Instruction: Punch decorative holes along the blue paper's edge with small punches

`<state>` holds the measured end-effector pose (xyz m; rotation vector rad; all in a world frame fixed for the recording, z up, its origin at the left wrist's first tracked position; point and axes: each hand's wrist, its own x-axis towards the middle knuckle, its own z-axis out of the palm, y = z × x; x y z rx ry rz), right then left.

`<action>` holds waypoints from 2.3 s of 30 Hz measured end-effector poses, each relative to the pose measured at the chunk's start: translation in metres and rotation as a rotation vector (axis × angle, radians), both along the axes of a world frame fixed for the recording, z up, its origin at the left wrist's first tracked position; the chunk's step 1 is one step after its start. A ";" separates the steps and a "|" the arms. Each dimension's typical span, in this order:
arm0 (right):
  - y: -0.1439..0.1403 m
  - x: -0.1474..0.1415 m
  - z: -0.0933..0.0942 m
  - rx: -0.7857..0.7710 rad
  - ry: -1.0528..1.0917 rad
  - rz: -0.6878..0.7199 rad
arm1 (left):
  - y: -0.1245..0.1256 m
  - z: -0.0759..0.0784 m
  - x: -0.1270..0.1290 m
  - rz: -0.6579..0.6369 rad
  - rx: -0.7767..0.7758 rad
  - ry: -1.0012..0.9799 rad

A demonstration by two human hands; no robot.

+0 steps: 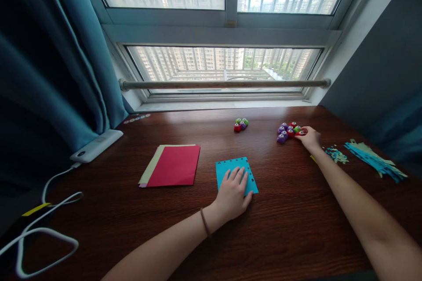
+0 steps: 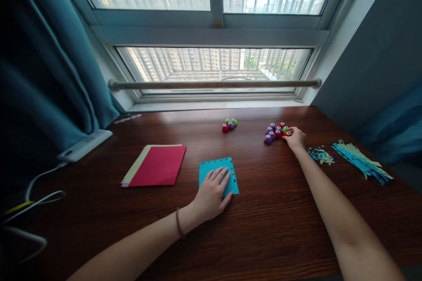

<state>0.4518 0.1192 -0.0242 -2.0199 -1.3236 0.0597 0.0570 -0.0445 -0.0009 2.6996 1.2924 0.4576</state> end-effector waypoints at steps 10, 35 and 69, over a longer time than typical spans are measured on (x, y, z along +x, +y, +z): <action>-0.013 -0.028 0.007 -0.042 -0.293 -0.023 | 0.000 -0.001 0.000 0.000 -0.006 0.001; 0.052 -0.246 0.019 0.124 -0.272 0.441 | 0.000 -0.001 -0.003 -0.014 -0.043 -0.005; -0.150 -0.180 0.008 0.042 0.587 0.664 | 0.013 0.001 -0.005 0.025 -0.073 -0.071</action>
